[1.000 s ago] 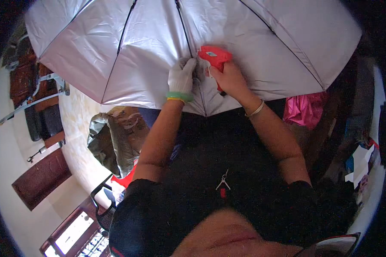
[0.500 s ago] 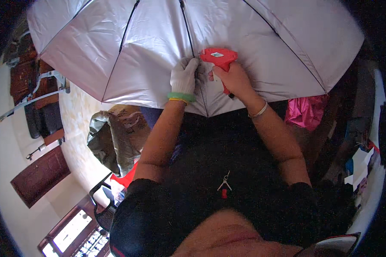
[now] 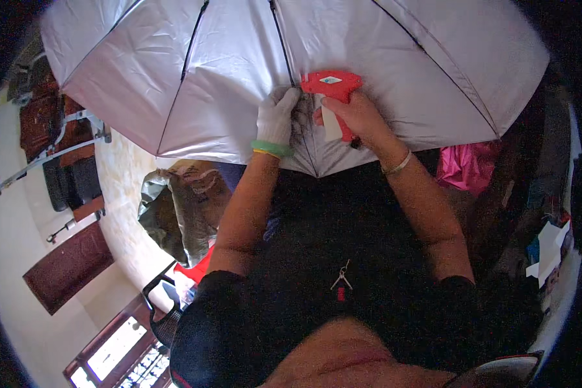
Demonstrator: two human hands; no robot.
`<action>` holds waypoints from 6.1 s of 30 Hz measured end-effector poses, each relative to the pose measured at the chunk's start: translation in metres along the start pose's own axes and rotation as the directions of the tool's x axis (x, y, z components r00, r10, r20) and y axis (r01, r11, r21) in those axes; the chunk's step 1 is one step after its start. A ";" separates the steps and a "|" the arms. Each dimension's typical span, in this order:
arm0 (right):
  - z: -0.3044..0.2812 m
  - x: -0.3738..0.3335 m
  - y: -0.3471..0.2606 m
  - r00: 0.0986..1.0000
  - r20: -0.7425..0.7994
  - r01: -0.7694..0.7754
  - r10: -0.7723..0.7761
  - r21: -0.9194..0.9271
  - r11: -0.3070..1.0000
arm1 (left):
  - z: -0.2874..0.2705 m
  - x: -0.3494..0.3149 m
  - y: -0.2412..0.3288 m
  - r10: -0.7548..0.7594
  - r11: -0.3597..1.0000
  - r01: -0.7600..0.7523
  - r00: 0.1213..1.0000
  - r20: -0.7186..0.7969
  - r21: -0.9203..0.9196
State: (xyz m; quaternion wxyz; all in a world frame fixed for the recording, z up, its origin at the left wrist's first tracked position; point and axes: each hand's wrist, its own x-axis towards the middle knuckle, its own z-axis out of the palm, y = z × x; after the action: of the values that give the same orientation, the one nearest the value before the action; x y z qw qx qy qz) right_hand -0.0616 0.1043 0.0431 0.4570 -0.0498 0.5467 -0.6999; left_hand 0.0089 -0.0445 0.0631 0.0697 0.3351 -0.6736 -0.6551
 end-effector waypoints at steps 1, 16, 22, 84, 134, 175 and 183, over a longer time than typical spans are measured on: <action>-0.001 -0.001 0.000 1.000 -0.004 0.009 -0.009 -0.020 1.000 | -0.003 -0.003 0.006 -0.095 0.995 0.096 0.995 0.030 -0.008; -0.001 0.014 0.016 0.992 0.004 0.122 -0.125 -0.247 0.961 | -0.003 0.004 -0.005 -0.066 0.996 0.075 0.988 0.143 -0.056; 0.005 0.006 -0.011 0.993 0.011 -0.111 0.120 -0.307 0.945 | -0.005 0.014 -0.011 -0.001 0.998 -0.007 0.993 0.121 0.065; -0.031 0.120 -0.103 0.831 -0.087 0.412 -0.550 -0.568 0.712 | 0.028 0.131 0.097 0.186 0.982 -0.189 0.979 0.084 0.030; -0.067 0.006 -0.090 0.944 0.161 0.323 -0.288 -0.265 0.909 | 0.044 0.019 0.031 0.126 0.344 0.039 0.988 -0.087 0.938; -0.006 -0.015 -0.022 0.999 -0.046 0.023 -0.021 0.049 0.999 | 0.017 0.003 -0.008 0.068 0.983 -0.059 0.996 -0.051 0.175; -0.007 -0.028 -0.035 0.994 -0.070 0.078 -0.088 -0.130 0.988 | 0.019 -0.015 0.024 -0.074 0.997 0.074 0.995 0.063 0.003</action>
State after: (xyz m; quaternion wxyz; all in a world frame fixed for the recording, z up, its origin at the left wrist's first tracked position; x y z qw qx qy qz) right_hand -0.0692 0.1282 0.0808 0.4022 -0.0750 0.6044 -0.6836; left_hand 0.0013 -0.0226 0.0880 0.0240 0.3389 -0.6629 -0.6672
